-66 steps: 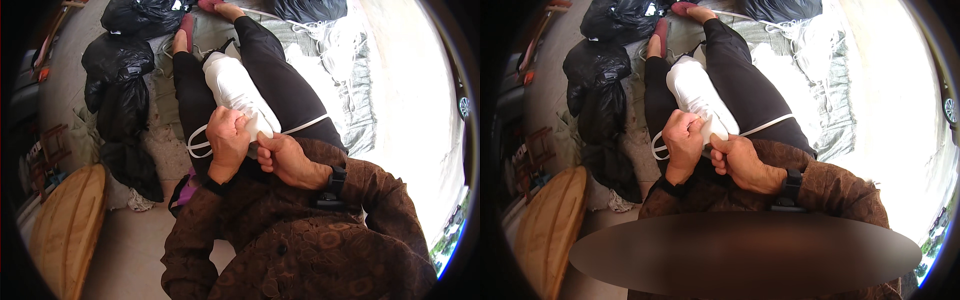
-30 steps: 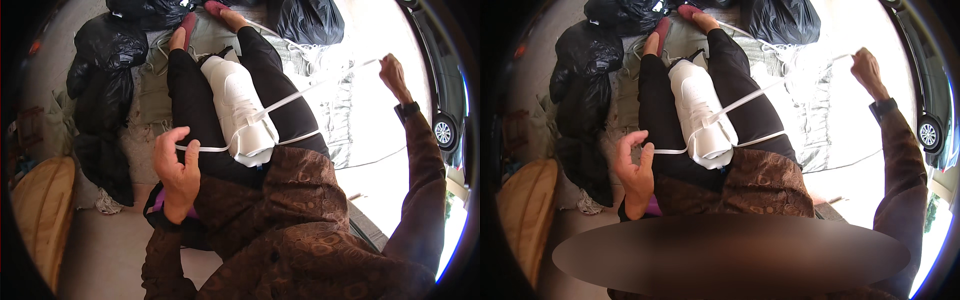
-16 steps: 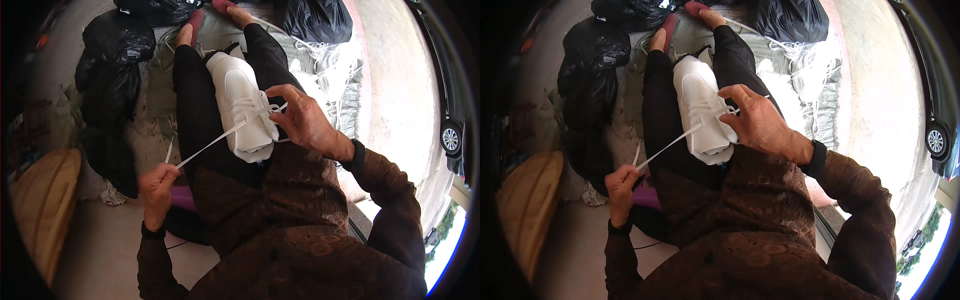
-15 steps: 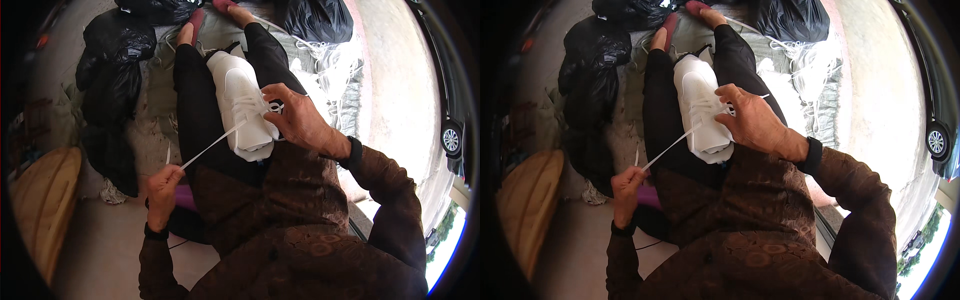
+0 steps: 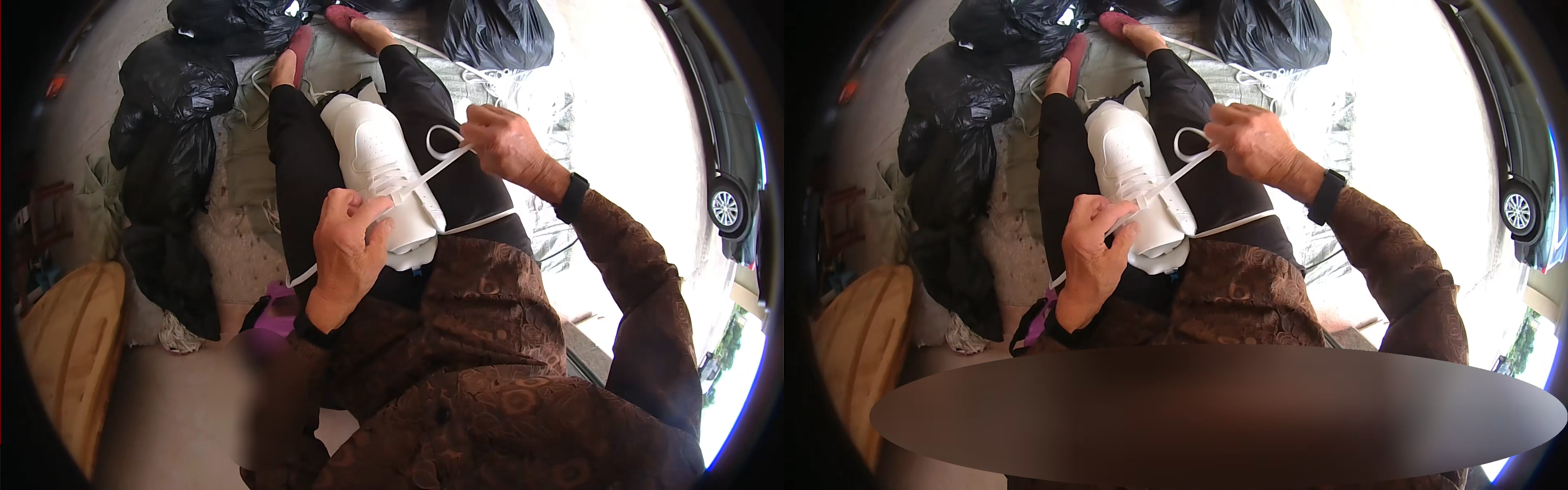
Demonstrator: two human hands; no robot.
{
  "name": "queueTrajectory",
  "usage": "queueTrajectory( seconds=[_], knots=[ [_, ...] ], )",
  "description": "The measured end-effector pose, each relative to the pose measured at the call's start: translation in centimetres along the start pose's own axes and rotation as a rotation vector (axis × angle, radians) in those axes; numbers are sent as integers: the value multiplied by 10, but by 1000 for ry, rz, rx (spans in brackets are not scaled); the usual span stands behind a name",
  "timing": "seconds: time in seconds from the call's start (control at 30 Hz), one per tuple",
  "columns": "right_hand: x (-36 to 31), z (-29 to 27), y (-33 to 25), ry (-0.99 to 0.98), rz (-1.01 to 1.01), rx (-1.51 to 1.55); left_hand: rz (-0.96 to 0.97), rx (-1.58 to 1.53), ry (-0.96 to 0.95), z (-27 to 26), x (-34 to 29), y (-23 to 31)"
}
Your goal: The person is lacing white shoes while sitting on the floor.
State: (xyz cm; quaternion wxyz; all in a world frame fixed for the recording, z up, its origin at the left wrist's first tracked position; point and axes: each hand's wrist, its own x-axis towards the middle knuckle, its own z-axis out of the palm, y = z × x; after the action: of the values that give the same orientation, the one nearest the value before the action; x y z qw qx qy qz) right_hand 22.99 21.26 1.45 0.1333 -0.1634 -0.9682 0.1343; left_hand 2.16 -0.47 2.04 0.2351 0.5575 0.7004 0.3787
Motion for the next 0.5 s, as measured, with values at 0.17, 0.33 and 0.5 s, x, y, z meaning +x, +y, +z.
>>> queueTrajectory(
  seconds=[0.17,0.33,0.5],
  knots=[
    [-21,-49,-45,-101,376,-46,-12,-7,9,-4,0,1],
    [-14,-14,-109,-60,967,997,-49,-43,27,1,2,3],
    [38,25,-103,398,1071,1241,-163,-110,127,4,-4,4]
  ],
)
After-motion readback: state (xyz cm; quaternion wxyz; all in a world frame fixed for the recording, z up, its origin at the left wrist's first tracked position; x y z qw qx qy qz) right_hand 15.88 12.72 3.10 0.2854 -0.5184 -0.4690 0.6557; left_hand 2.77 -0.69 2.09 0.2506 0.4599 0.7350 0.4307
